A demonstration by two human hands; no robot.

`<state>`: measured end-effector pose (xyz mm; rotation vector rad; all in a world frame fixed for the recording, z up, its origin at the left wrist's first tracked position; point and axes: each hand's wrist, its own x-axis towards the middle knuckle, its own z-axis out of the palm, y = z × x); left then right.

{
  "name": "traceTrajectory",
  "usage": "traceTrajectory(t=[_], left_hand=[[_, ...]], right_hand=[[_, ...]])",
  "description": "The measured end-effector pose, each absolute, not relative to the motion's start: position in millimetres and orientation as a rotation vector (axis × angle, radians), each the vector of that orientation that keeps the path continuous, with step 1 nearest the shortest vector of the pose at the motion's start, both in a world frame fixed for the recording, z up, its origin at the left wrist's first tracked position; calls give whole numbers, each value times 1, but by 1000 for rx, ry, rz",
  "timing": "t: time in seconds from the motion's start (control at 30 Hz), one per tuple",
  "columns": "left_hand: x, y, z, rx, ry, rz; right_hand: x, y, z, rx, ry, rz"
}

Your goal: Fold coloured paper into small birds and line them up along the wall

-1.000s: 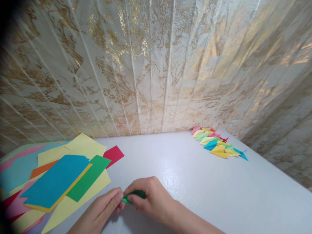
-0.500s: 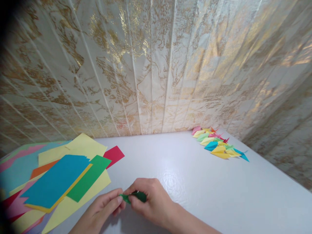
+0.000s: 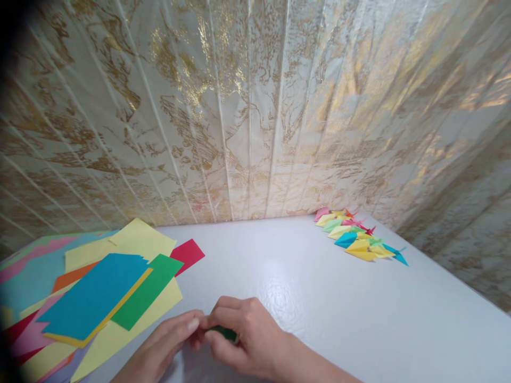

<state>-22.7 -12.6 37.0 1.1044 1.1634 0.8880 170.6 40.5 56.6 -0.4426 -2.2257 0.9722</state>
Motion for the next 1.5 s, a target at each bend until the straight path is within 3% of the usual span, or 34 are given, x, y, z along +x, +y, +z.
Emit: traceTrajectory(t=[0.3,0.7,1.07,1.5], left_hand=[[-23,-12,44,1305,1337,906],[-33,-13,43,1874,1392,944],[-22,-23,41,1608,1432,1036],[-20,-24,48,1897,1334,893]], right_hand=[[161,35,53,-774,-1703,1730],[164,42,52,-993,-1641,1796],[162,36,50,-1004,-1704,1742],[168,36,59,-965,-1786,1864]])
